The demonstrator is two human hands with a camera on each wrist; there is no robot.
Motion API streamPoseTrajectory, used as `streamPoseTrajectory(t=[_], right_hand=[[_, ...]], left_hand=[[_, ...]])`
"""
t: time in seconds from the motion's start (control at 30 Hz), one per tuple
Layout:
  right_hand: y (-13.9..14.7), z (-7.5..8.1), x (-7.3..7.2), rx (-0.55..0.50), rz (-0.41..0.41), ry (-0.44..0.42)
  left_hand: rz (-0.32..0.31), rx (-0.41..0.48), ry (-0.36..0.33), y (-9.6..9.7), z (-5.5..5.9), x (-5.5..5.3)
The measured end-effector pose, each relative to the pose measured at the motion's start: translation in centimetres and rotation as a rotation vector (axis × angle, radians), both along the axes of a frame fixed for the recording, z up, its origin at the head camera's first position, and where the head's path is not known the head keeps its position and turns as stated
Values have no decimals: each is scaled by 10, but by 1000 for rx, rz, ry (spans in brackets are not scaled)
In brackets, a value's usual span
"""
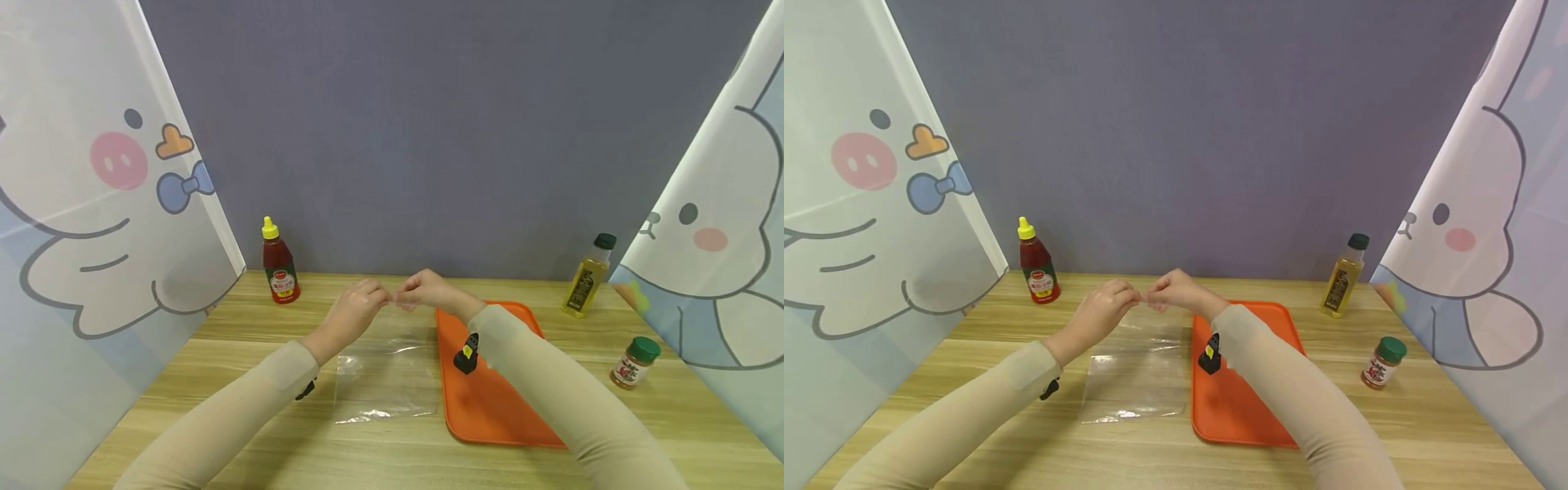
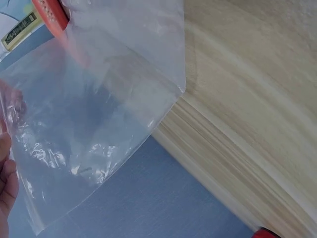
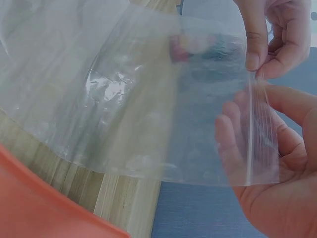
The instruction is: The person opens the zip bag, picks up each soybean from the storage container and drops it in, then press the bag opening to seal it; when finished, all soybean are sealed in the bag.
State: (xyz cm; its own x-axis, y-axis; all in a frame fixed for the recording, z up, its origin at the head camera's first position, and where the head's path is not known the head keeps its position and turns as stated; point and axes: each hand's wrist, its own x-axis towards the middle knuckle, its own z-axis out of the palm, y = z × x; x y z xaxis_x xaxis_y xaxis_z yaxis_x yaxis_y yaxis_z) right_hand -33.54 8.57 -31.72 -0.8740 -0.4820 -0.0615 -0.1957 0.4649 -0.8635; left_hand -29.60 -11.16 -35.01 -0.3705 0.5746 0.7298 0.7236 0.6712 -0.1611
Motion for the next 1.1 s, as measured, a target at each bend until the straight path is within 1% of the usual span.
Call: streamPoseTrajectory(t=[0.17,0.27,0.37,0.53,0.8,0.93,1.1], right_hand=[[0,-1,0,41,11,21],[0,0,0,60,13,53],[-2,0,-1,77,9,97],[-6,1,-2,73,-13,153],[-6,2,-1,72,-27,206],[-7,1,-1,66,-56,198],[-10,0,-2,50,-90,175]], left_hand=[[-15,-11,-43,0,-3,-1],[-16,-5,-73,0,-4,-3],[-10,17,-86,0,-4,-5],[1,75,-69,1,-3,-7],[-16,138,-75,3,-3,-10],[-22,154,-68,2,-5,-11],[-37,166,-21,2,-9,-14]])
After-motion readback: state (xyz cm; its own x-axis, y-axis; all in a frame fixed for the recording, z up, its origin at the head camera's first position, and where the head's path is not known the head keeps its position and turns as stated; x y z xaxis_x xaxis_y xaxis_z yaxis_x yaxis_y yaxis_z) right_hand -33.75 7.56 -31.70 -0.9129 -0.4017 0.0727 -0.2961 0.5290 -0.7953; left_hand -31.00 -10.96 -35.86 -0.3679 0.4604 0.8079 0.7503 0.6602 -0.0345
